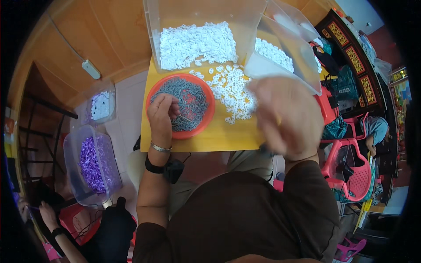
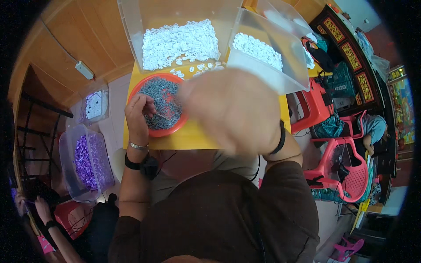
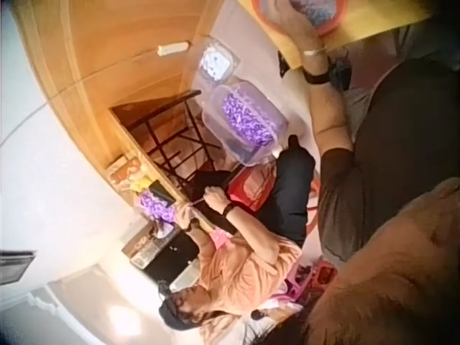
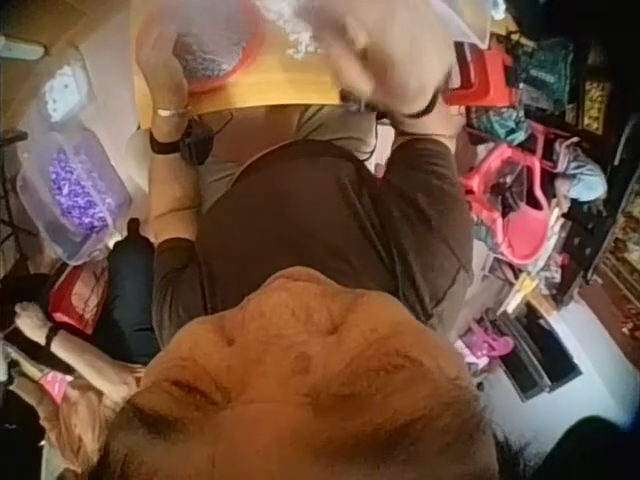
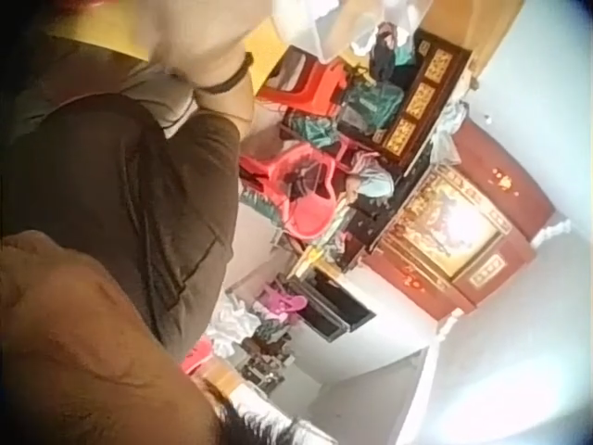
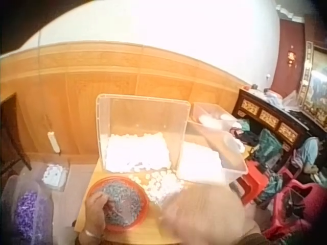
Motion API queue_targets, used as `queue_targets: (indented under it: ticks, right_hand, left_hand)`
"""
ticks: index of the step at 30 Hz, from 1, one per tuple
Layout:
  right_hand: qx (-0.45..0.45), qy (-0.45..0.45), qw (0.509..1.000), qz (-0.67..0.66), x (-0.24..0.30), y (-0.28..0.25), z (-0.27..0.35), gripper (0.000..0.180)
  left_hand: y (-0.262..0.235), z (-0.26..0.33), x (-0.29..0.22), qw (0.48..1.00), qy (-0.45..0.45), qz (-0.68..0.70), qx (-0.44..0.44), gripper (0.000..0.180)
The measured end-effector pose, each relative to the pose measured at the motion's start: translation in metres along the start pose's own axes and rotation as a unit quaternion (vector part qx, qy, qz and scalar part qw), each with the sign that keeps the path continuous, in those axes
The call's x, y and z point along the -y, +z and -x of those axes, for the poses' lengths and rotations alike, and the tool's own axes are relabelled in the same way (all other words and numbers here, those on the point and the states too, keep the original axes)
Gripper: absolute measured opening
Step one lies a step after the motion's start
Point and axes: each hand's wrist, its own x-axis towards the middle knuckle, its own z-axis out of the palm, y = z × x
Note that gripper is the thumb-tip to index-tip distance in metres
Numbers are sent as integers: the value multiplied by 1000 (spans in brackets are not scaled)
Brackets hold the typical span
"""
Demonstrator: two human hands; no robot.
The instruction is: Assembling small white plastic components onto metal jump rings by hand.
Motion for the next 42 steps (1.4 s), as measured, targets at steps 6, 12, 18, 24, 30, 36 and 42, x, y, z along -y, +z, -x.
queue_targets:
  ticks: [6,12,18,24,30,36,42]
  right_hand:
    - [-111,-59,951,-281,63,21,-23,15]
    - [-186,-131,907,-354,88,55,-37,13]
    - [20,-41,966,-253,-1,135,-43,9]
    - [198,235,946,-102,-155,216,-11,19]
    - [281,234,926,-95,-149,258,-9,26]
    - [331,272,899,-88,-146,265,-11,25]
    - [257,275,914,-152,-152,262,0,18]
  left_hand:
    - [-19,3,6,999,-5,-7,-41,21]
    - [-15,4,1,999,-6,-11,-30,22]
    - [-20,8,-4,996,52,-37,-56,23]
    - [-27,0,0,999,19,-4,-34,24]
    - [-28,-3,4,999,12,-18,-38,25]
    - [-27,-2,-3,999,5,3,-41,22]
    - [-28,0,-3,999,9,5,-41,22]
